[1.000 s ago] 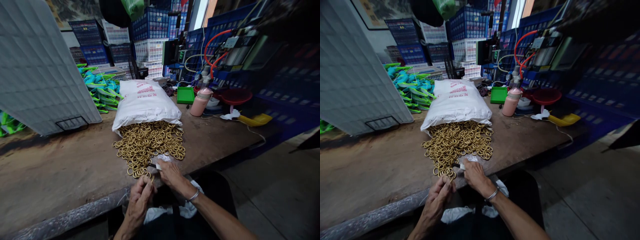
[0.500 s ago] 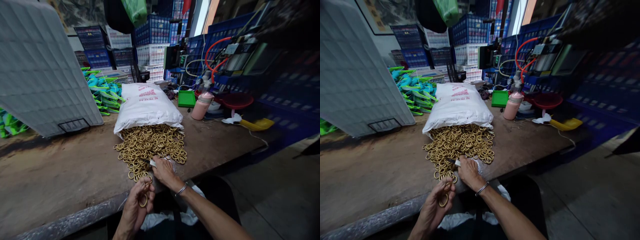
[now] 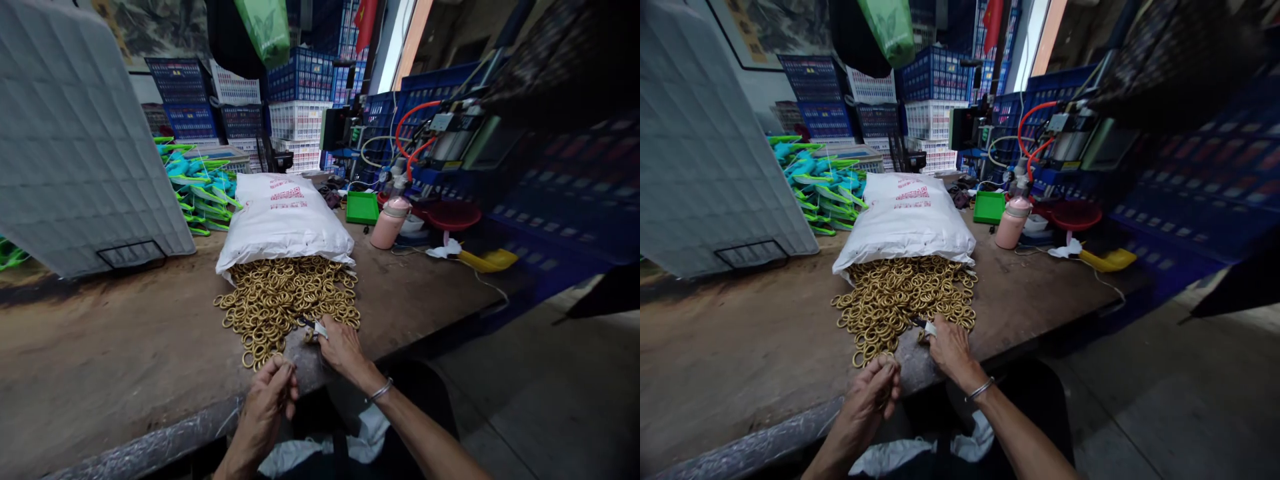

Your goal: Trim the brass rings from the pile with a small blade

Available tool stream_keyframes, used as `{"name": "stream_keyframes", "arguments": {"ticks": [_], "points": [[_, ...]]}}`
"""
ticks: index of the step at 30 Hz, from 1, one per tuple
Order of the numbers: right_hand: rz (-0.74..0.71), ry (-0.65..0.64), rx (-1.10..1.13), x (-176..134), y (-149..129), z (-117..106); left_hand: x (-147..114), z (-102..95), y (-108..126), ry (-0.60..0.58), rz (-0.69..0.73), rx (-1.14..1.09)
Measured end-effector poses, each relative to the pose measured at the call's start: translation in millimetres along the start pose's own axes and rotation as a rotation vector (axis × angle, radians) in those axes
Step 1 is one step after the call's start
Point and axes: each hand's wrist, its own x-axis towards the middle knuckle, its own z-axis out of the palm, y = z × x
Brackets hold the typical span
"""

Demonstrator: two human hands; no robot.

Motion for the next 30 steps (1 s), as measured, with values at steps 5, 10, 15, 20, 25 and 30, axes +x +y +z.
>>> {"name": "stream_keyframes", "arguments": {"ticks": [5,10,15,20,25,30], "points": [[-0.013,0.033,0.111,1,4,-3,9,9.8,0,0.052,-0.018,0.1],[-0.018,0.099,0.26,5,5,-4,11,12.5,3,0.061,0.008,0.186],[0.053,0.044,0.727,4,-6,-6,16,11.7,4,0.08,0.304,0.462],[0.173,-0.16,1.057,-10,-20,-10,20,7.3,3,-0.052,0.595,0.682],[0.15,-0.273,1.177,-17,-26,-12,19,8.2,4,-0.03,0.454,0.585],[-0.03,-0.123,0.969,-15,-27,-8,16,10.9,7,-0.003,0.146,0.324]]}}
